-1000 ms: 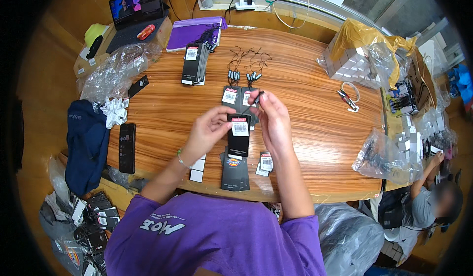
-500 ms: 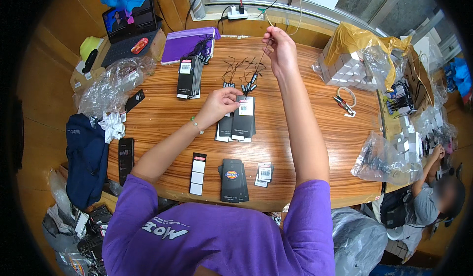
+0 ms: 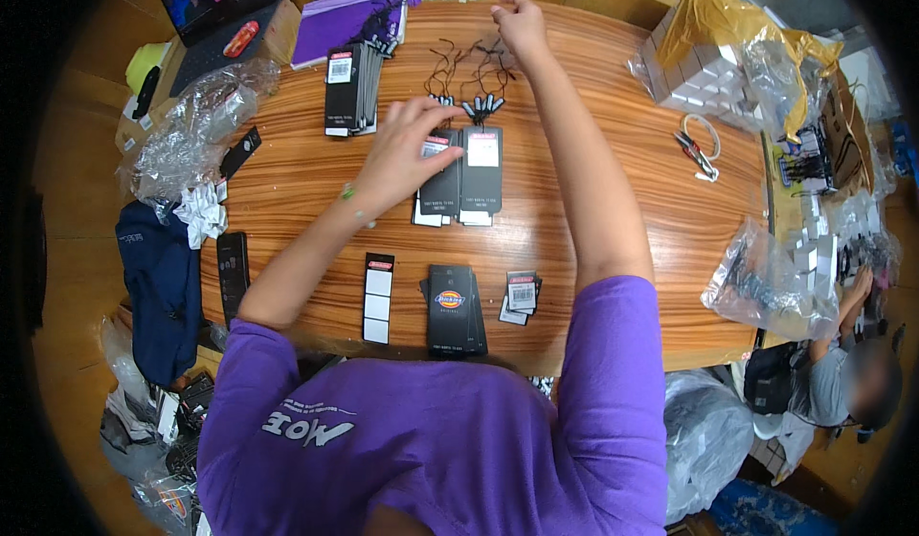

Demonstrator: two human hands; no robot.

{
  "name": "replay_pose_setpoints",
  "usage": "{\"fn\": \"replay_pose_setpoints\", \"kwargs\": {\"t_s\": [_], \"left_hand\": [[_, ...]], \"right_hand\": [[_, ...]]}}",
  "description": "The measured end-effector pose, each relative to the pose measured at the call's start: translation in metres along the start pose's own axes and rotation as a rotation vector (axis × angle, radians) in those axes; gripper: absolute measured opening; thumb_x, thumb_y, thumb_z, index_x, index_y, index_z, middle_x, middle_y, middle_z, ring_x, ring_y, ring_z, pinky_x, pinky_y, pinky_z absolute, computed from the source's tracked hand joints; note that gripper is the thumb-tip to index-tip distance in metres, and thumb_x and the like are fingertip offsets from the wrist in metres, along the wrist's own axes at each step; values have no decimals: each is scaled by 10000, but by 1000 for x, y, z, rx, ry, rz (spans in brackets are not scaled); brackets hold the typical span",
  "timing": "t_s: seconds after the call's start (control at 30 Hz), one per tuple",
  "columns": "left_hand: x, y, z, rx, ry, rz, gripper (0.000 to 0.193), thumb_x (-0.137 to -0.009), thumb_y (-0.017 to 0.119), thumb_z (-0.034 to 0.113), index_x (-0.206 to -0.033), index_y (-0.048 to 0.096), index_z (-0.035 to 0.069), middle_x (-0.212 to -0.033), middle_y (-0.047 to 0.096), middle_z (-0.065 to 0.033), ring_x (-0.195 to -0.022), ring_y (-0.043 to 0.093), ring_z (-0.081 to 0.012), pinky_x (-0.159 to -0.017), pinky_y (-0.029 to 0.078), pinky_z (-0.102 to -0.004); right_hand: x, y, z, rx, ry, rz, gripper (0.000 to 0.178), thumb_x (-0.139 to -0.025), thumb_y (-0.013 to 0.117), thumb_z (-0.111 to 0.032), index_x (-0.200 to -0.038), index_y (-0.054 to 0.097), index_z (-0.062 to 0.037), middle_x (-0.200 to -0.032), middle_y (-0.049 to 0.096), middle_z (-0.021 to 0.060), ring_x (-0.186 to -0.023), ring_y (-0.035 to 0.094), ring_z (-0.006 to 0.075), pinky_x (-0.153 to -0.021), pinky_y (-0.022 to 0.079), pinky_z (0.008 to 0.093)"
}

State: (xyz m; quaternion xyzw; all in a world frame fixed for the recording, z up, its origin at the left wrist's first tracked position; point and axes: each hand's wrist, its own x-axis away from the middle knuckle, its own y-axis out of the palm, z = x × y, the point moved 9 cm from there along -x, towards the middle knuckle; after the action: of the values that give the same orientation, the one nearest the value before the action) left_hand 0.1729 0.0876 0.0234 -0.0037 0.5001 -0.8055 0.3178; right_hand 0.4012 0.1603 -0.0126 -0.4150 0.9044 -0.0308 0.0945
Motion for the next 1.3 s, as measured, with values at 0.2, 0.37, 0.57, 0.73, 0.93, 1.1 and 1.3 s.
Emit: {"fn": "replay_pose_setpoints", "kwargs": {"t_s": [0.2, 0.37, 0.57, 0.73, 0.93, 1.1, 1.3], "left_hand": [[62, -60, 3, 62, -3, -65, 369, -765, 641, 202, -1101, 565, 71, -1087, 513, -87, -1068, 446, -256, -930, 342, -391], [100, -115, 27, 539, -67, -372, 557, -721, 657, 408, -1107, 554, 19, -1196, 490, -98, -1135, 445, -244, -954, 347, -389], [134, -119, 10, 418, -164, -244, 830, -696, 596, 569, -1281, 387, 18, -1375, 311, -136, -1291, 253, -279, -1039, 222, -393], [160, -110, 27, 1202, -110, -260, 1164, -573, 446, 833, -1397, 157, 63, -1440, 157, -181, -1320, 204, -310, -1049, 171, -434], [154, -100, 35, 794, -303, -230, 1135, -612, 384, 839, -1404, 117, 71, -1418, 204, -198, -1285, 275, -319, -1038, 196, -440], [132, -71, 40, 867, -251, -290, 1092, -633, 378, 829, -1403, 146, 89, -1381, 299, -182, -1244, 348, -300, -1018, 242, -413], [143, -82, 33, 794, -329, -241, 1048, -670, 372, 804, -1400, 157, 84, -1356, 336, -185, -1223, 375, -294, -1006, 263, -405]], "right_hand": [[118, -46, -101, 222, -84, -322, 270, -895, 505, -235, -945, 587, 17, -603, 519, 14, -559, 462, 72, -588, 380, 224], [266, -118, -191, -166, -345, -559, 366, -891, 490, -339, -886, 601, 10, -735, 587, 114, -662, 565, 215, -635, 446, 326], [330, -215, -33, -45, 271, -215, 279, -854, 557, -244, -1007, 621, -19, -928, 624, 148, -876, 610, 279, -818, 444, 425], [372, -222, -150, -140, -15, -135, 366, -826, 547, -260, -1099, 581, -18, -1106, 573, 189, -1051, 529, 301, -954, 344, 447], [361, -420, -155, 224, -280, 737, 419, -868, 541, -154, -1244, 436, -2, -1194, 502, 87, -1073, 486, 170, -920, 352, 294], [438, -717, -8, 59, 19, 1190, 236, -890, 470, -208, -978, 543, -1, -840, 584, 55, -759, 562, 147, -674, 459, 274], [353, -518, 0, 143, 590, 90, 232, -834, 554, -127, -1046, 554, -34, -888, 643, 60, -760, 610, 127, -656, 516, 266]]}}
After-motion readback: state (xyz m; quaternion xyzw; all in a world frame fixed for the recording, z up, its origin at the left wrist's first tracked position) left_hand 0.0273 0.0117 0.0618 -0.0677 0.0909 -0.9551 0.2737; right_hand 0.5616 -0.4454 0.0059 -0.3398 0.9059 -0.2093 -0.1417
